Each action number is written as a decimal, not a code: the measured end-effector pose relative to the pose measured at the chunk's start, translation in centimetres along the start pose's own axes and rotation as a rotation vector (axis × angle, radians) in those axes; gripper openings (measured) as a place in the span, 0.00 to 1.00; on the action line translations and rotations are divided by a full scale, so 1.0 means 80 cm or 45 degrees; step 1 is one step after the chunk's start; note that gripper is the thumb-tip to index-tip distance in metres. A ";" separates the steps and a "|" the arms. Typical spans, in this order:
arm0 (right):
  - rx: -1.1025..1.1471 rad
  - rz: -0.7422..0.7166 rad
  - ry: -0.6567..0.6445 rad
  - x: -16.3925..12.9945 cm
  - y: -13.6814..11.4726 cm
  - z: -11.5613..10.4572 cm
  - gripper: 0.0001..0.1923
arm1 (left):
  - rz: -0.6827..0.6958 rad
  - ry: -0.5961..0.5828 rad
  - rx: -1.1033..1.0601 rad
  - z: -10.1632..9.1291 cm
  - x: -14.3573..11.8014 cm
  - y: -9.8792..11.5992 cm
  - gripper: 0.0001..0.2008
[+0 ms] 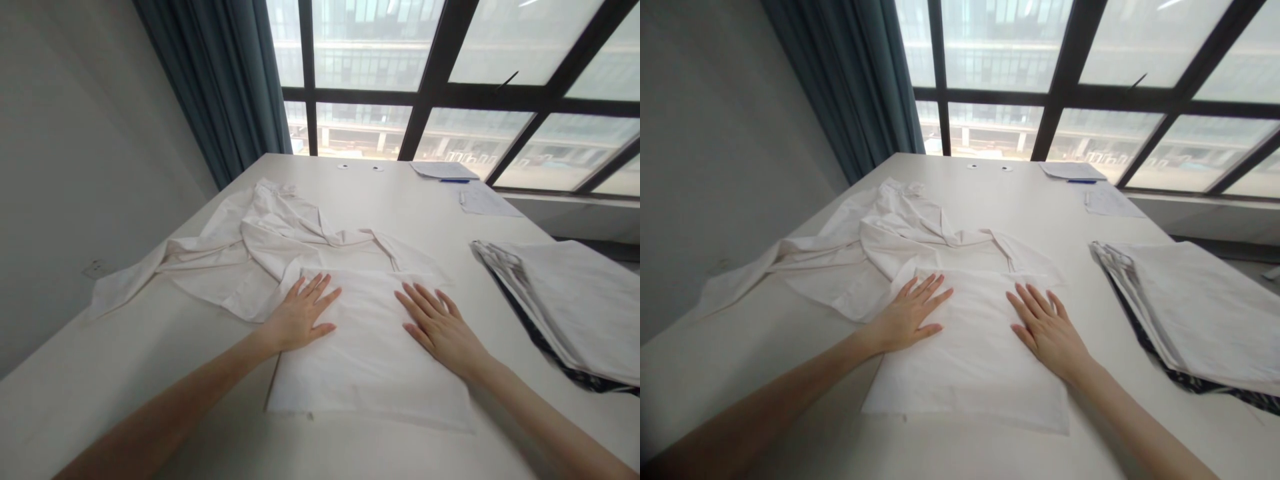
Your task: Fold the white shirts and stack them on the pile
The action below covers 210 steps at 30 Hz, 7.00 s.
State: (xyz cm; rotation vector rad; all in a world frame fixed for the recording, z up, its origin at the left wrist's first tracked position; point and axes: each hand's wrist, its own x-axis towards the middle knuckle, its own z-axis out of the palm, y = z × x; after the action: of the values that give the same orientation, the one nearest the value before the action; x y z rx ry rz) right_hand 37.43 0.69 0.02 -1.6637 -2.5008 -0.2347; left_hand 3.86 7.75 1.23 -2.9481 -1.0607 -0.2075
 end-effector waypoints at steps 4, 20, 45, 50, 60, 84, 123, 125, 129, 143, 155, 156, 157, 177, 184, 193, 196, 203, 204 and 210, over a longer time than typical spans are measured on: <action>0.152 -0.006 -0.004 0.015 -0.018 -0.011 0.24 | 0.029 0.105 -0.022 -0.009 0.019 -0.005 0.21; 0.578 -0.619 -0.488 -0.005 -0.107 -0.048 0.25 | 0.170 0.025 -0.037 0.005 0.046 -0.011 0.26; 0.157 -0.013 0.004 0.061 -0.047 0.003 0.25 | 0.296 -0.180 -0.265 -0.011 -0.014 0.102 0.35; 0.073 -0.013 0.011 0.051 -0.032 0.005 0.27 | 0.337 -0.195 -0.354 -0.016 -0.029 0.094 0.33; -0.070 0.194 0.066 0.009 0.015 0.004 0.28 | 0.314 -0.199 -0.320 -0.031 -0.060 0.076 0.36; 0.849 0.144 -0.358 0.186 -0.038 -0.020 0.20 | -0.726 0.187 -0.508 -0.014 0.018 -0.019 0.09; 1.663 0.524 0.510 0.123 -0.026 -0.095 0.18 | -0.454 0.145 -0.996 -0.136 0.037 -0.060 0.16; 1.730 0.497 0.513 0.124 -0.021 -0.090 0.18 | -0.481 0.225 -1.012 -0.129 0.040 -0.057 0.14; 1.839 0.494 0.555 0.129 -0.011 -0.085 0.17 | -0.511 0.324 -1.126 -0.118 0.045 -0.057 0.15; 1.871 0.468 0.590 0.131 0.006 -0.077 0.16 | -0.497 0.039 -1.495 -0.110 0.037 -0.072 0.16; 1.833 0.560 0.496 0.130 0.022 -0.083 0.19 | -0.632 0.127 -1.440 -0.105 0.043 -0.078 0.20; 1.858 0.581 0.507 0.131 0.021 -0.084 0.19 | -0.632 0.145 -1.431 -0.105 0.044 -0.077 0.19; 1.884 0.597 0.519 0.131 0.020 -0.085 0.19 | -0.633 0.162 -1.422 -0.106 0.045 -0.076 0.19; 0.910 -0.032 0.175 0.125 -0.021 0.002 0.17 | -0.265 0.314 -0.310 -0.017 0.103 -0.050 0.15; 0.301 -0.128 -0.068 0.106 -0.015 0.009 0.31 | -0.067 -0.026 -0.058 0.013 0.074 -0.016 0.24; 0.355 -0.357 -0.193 0.040 -0.082 -0.022 0.33 | -0.053 0.003 0.027 0.014 0.071 -0.017 0.26; 0.457 -0.454 -0.290 0.015 -0.097 -0.037 0.31 | -0.049 -0.005 0.034 0.015 0.070 -0.016 0.26; 0.668 -0.630 -0.463 -0.021 -0.116 -0.068 0.27 | -0.049 -0.002 0.062 0.014 0.069 -0.016 0.26; 0.710 -0.628 -0.482 -0.023 -0.117 -0.071 0.27 | -0.053 0.002 0.068 0.013 0.070 -0.015 0.26; 1.202 -0.267 -0.354 -0.020 -0.098 -0.070 0.18 | -0.174 0.027 0.121 0.010 0.060 0.016 0.23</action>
State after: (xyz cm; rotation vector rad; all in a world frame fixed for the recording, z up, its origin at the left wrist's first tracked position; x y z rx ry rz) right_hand 30.92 -4.89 4.77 -1.0714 -2.3217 1.0507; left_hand 8.43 9.81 1.12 -2.7861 -1.2338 -0.1829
